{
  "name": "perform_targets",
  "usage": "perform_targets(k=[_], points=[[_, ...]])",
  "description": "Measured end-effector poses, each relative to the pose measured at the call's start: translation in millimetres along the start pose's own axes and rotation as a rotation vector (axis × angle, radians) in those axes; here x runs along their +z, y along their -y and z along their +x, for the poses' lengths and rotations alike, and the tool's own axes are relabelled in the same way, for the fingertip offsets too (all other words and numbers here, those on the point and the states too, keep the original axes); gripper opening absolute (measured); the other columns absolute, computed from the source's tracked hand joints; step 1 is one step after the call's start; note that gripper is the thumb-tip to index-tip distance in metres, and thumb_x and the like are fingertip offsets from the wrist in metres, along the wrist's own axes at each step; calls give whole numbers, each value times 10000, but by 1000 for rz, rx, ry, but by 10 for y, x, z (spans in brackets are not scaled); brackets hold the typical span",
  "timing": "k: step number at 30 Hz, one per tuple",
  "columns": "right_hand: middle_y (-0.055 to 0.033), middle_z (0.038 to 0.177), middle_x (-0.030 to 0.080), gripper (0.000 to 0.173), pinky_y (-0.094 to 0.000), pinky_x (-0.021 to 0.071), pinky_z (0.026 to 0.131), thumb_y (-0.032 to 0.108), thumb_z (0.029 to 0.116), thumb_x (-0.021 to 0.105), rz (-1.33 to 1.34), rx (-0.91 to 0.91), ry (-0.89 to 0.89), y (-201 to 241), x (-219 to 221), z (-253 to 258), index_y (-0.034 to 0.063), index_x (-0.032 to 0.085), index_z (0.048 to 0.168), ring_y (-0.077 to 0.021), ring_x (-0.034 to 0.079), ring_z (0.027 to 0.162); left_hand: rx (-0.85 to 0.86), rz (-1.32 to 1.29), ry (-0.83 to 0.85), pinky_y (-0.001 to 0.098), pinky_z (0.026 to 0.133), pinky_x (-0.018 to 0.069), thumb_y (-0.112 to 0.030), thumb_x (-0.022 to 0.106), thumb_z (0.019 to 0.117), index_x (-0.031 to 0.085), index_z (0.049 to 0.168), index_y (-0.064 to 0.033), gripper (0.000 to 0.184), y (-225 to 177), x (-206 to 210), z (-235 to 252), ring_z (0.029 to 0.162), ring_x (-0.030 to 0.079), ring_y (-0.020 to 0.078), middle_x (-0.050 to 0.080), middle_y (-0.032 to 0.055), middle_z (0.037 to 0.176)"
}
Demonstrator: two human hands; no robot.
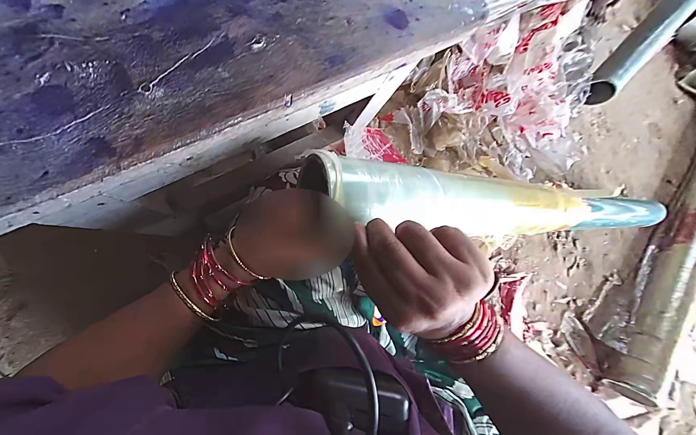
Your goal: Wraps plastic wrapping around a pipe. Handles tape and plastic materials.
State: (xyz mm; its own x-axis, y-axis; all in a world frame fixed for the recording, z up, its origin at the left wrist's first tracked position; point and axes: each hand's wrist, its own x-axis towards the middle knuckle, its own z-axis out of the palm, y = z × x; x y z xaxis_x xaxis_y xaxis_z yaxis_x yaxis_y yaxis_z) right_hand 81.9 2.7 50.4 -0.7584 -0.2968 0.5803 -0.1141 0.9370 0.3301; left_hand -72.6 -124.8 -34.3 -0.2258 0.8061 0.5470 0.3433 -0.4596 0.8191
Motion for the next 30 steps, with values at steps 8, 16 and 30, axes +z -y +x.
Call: perform_targets(k=[8,16,30], points=[[-151,769,652,161,-381,324,499,-25,1006,525,-16,-73,43,-657,-24,-493,-46,679,959,-249,512,564,-53,-32,16,182,948,542,-53,753,838,733,812,5,67,-10,-31,6,1086,653,28,727,61,1056],[-389,1011,647,230,-725,465,738,-20,1026,408,-204,595,721,-1975,-372,-1988,-143,592,1089,-610,641,942,-115,-31,16,177,924,559,-39,763,810,734,808,-49,31,-31,-41,2,1072,657,13,727,-4,1042],[-47,841,638,123,-115,470,590,99,904,702,873,639,192,-310,15,48,-5,717,967,0,551,659,-24,58,-135,207,909,567,-185,793,883,766,817,-8,191,-36,121,-16,1028,686,50,744,82,1000]])
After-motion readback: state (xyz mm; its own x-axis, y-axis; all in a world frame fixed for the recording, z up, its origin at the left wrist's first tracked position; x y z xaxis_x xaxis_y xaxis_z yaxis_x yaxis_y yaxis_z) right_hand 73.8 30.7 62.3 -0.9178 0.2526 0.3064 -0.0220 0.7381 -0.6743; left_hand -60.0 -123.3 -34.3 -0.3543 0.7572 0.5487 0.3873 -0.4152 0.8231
